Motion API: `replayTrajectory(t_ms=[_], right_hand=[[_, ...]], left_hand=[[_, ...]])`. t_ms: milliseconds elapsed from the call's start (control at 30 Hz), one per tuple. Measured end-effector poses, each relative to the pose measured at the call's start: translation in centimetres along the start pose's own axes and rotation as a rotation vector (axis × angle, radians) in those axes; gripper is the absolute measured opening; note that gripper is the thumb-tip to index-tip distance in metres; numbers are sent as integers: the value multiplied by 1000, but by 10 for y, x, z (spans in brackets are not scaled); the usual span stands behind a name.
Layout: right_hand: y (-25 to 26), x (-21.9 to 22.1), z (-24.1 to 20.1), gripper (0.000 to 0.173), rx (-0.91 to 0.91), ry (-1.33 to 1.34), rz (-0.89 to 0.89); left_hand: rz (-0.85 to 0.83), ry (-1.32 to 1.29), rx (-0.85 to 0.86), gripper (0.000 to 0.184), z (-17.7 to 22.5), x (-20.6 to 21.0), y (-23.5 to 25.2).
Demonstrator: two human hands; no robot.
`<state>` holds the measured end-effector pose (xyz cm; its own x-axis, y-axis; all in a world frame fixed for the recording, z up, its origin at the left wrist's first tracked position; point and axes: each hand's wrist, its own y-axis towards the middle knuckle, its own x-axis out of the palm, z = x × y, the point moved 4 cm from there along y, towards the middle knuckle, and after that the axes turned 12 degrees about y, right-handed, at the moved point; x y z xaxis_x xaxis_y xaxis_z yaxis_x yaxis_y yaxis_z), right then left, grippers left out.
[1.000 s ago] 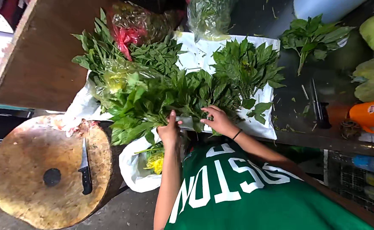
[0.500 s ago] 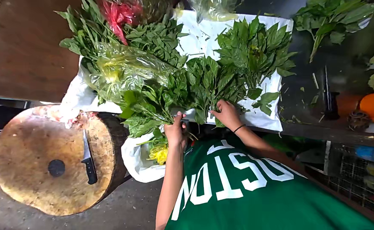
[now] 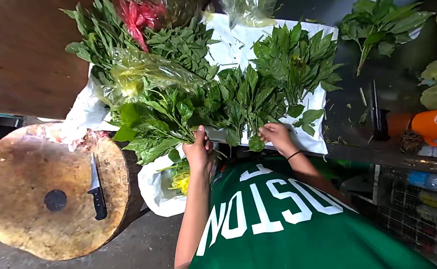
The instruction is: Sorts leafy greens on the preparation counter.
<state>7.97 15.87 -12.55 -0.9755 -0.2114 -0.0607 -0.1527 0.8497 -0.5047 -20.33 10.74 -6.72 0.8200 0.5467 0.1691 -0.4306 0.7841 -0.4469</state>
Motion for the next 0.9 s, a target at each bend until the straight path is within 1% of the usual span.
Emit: replayTrajectory(t_ms=[67,133,233,267,300,333,367,400,467,533,567,633,700,800,900], right_hand=[[-9,-10,-21,29,-72,154,39],[-20,-22,-42,28,-191,152,105],[-29,-38,-73,22,-459,-89,201],[-28,-43,-79,21,-514,-206,217],[-24,-47,-83,21,-529,-335,226],[-19,-50,-85,22,-504,-446,221],[-16,-54,-86,23,-471,-485,211],[-17,-58,-90,24,-454,-450,215],[-23,-63,-108,22,-509,-230,218],[-27,-63,-118,20,-569,10,192],[-25,-63,-119,20,-572,62,181],[-25,-63,-123,20,-586,86,171],[-30,-58,-135,17,-647,213,135],[-38,-47,-143,14,-669,370,53],[-35,-38,-142,14,-693,301,1]], left_hand=[[-7,-8,10,16,1,2,3],[-5,-12,16,16,3,5,2],[19,-28,34,15,11,13,2],[25,-42,47,14,13,16,3],[30,-53,56,13,14,19,3],[30,-59,56,13,14,21,4],[28,-62,51,13,13,24,4],[26,-68,43,14,13,28,4],[24,-92,41,15,18,35,4],[14,-103,46,14,22,42,2],[1,-107,51,14,24,47,3],[-40,-108,59,13,28,63,4],[-101,-116,84,15,35,78,4],[-212,-108,115,12,39,95,1],[-320,-109,121,11,41,112,-2]])
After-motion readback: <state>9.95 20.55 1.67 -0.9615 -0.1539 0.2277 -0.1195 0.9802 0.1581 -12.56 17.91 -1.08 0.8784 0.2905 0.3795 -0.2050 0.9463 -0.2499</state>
